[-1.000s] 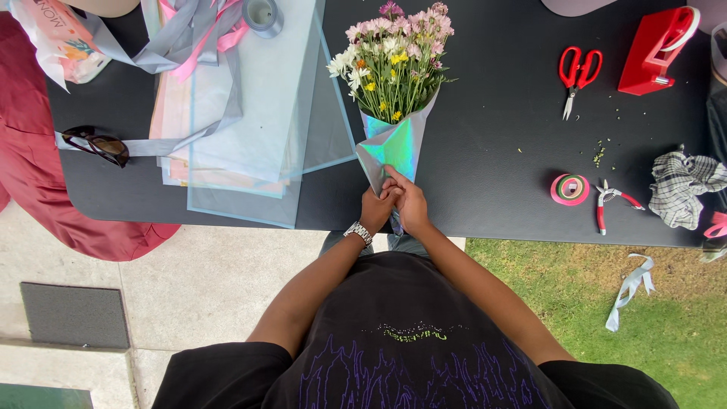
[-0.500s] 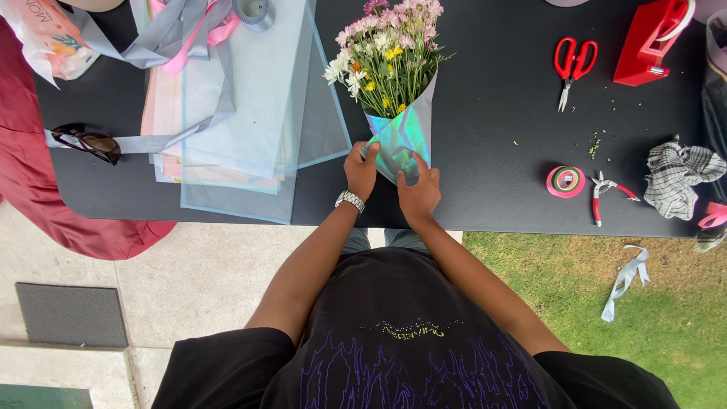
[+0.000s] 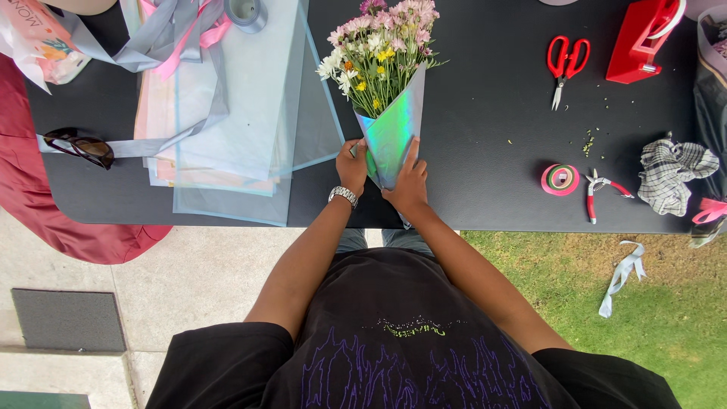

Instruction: The person wraps a bouquet of flowers in decorative paper, securing it with tape and a ribbon.

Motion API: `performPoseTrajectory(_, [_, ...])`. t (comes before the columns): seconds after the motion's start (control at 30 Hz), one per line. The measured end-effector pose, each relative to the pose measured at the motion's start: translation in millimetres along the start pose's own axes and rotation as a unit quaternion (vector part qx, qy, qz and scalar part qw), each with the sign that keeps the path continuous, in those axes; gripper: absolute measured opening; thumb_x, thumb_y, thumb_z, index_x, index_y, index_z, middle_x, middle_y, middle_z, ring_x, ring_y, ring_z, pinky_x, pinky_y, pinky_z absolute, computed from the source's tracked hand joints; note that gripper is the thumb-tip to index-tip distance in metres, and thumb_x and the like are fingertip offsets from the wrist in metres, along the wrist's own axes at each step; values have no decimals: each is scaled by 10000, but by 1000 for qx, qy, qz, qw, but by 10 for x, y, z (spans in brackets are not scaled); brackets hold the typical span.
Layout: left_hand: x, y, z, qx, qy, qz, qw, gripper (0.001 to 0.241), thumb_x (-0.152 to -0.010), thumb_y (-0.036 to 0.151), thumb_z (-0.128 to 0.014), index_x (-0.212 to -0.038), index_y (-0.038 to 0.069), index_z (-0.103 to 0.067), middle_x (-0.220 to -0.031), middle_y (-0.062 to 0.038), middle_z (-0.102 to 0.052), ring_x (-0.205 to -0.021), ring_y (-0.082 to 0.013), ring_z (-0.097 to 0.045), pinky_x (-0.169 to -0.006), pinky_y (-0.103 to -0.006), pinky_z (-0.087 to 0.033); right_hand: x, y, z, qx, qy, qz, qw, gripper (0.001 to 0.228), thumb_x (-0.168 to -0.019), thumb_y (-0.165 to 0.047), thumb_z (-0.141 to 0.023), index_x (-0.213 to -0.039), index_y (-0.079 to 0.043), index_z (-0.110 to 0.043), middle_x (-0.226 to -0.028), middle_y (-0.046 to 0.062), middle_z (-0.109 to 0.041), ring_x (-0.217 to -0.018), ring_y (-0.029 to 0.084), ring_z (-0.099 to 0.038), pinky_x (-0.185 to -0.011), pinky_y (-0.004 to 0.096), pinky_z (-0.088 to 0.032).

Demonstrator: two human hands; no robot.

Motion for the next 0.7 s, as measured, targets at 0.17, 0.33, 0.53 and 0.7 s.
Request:
performPoseTrajectory(0.17, [-20,-3,2,44,1,0,999,284,-1171,394,-686,-1163,123,-774,-859,-26,-773,-765,-78,-615,-695,-297,-527,123,46,-157,-122,-14,-60,991,1469,-828,-11,-830,-1756,-197,293,-1363,388,-548,-1168,649,-694,-916,687,-613])
performPoseTrajectory(0.33, [-45,69,-67,-4,-19,-26,999,355,-1185,462,-637,-1102,145,-773,-700,-7,-713,-650,-78,-569,-615,-281,-535,213,365,-315,-328,-56,-133,934,1209,-843,-143,-818,-1765,-119,-36,-1312,364,-647,-1194,562,-719,-915,658,-540])
performPoseTrajectory(0.53, [-271,-85,-184,-142,-29,-56,988,533,-1128,623,-662,-929,133,-728,-723,-141,-715,-726,-348,-729,-607,-460,-539,281,838,-961,-568,-127,-226,781,288,-953,-146,-894,-1125,17,-730,-747,138,-714,-538,209,-688,-470,407,-540])
performPoseTrajectory(0.7, [332,315,-115,21,64,94,993,638,-1230,587,-390,-1401,8,-596,-1231,-256,-679,-1092,-334,-696,-862,-491,-566,227,839,-805,-494,-10,-205,845,185,-901,-64,-824,-812,-29,-666,-511,37,-587,-362,83,-514,-351,288,-389])
Point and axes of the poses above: each hand's wrist, its own x-axis away from the middle knuckle, its own z-axis out of the back of the hand, y = z × x, the point moved 4 cm from there along -x, towards the middle knuckle
